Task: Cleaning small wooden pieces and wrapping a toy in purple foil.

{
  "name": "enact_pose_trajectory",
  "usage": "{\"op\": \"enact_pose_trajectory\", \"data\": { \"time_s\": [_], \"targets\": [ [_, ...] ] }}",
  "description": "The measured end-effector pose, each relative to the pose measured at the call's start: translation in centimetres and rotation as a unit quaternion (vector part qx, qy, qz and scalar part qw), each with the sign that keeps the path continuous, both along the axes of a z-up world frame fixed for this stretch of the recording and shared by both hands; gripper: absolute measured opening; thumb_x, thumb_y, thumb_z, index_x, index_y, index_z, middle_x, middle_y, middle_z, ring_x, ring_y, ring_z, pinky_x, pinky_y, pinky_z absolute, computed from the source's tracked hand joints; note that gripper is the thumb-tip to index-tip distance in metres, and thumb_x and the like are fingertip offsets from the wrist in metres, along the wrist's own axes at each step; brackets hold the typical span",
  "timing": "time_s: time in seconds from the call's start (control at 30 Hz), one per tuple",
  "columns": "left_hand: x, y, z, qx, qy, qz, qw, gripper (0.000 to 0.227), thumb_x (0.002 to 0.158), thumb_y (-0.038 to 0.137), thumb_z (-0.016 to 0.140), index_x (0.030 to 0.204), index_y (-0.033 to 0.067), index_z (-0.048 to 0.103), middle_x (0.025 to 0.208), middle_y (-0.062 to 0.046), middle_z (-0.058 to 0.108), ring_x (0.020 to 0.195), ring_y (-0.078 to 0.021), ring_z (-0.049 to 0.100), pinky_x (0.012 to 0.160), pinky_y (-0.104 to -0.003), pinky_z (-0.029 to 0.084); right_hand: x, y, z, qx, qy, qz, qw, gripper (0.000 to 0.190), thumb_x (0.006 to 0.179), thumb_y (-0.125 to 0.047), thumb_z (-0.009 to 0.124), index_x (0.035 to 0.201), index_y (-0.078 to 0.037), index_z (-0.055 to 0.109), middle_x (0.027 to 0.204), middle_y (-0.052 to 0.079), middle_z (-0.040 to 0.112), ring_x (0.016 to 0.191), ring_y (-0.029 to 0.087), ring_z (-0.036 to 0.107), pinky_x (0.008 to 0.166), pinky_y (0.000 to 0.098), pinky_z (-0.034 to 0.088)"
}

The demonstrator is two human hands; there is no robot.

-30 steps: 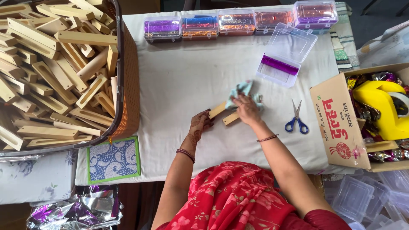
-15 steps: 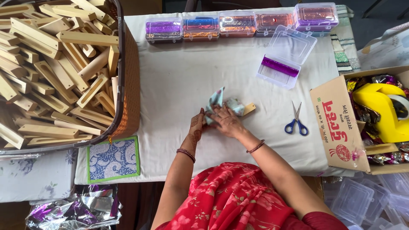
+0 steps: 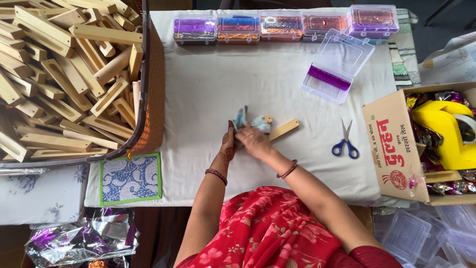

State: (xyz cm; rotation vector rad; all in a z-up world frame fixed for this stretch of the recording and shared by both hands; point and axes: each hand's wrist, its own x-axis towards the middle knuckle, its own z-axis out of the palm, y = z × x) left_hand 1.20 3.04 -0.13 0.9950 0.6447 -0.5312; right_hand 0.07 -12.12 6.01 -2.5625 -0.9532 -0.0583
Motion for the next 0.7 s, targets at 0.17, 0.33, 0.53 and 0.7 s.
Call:
{"op": "enact_pose_trajectory", "data": {
  "time_s": [0.17, 0.33, 0.53, 0.7],
  "targets": [
    [0.2, 0.2, -1.8, -0.024, -0.018, 0.008, 1.000, 0.079, 0.094, 0.074, 0.043, 0.135, 0.0093, 0.060, 0.129, -0.008, 0.068, 0.116, -0.0220, 0.068, 0.092, -0.041, 0.061, 0.7, -0.6, -0.7, 0.040, -0.013, -0.017, 0.999, 0.039, 0.079, 0.000, 0.066, 0.117, -0.011, 0.071, 0.127, 0.009, 0.069, 0.129, 0.027, 0.060, 0.115, 0.0455, 0.041],
    [0.2, -0.2, -2.8, 0.023, -0.063, -0.056, 0.996, 0.062, 0.100, 0.056, 0.060, 0.129, 0.0012, 0.065, 0.113, -0.010, 0.069, 0.098, -0.0212, 0.068, 0.083, -0.038, 0.063, 2.4, -3.3, 0.0, 0.028, 0.033, -0.050, 0.998, 0.048, 0.075, 0.001, 0.070, 0.120, -0.014, 0.071, 0.128, 0.007, 0.069, 0.129, 0.026, 0.059, 0.116, 0.0446, 0.040],
    [0.0, -0.6, -1.4, 0.006, -0.064, -0.052, 0.997, 0.043, 0.096, 0.033, 0.071, 0.124, -0.0011, 0.068, 0.105, -0.010, 0.074, 0.086, -0.0190, 0.073, 0.076, -0.034, 0.065, 2.9, -4.8, -0.1, 0.033, 0.058, -0.088, 0.994, 0.054, 0.073, 0.003, 0.074, 0.124, -0.015, 0.072, 0.135, 0.010, 0.066, 0.130, 0.028, 0.058, 0.115, 0.0425, 0.040],
    [0.0, -0.7, -0.5, 0.000, -0.047, -0.044, 0.998, 0.043, 0.096, 0.030, 0.070, 0.127, 0.0002, 0.067, 0.106, -0.008, 0.074, 0.090, -0.0196, 0.074, 0.077, -0.031, 0.067, 3.8, -6.9, -0.9, 0.020, 0.046, -0.122, 0.991, 0.053, 0.075, 0.006, 0.071, 0.123, -0.017, 0.074, 0.136, 0.007, 0.067, 0.130, 0.028, 0.059, 0.113, 0.0384, 0.043]
  ]
}}
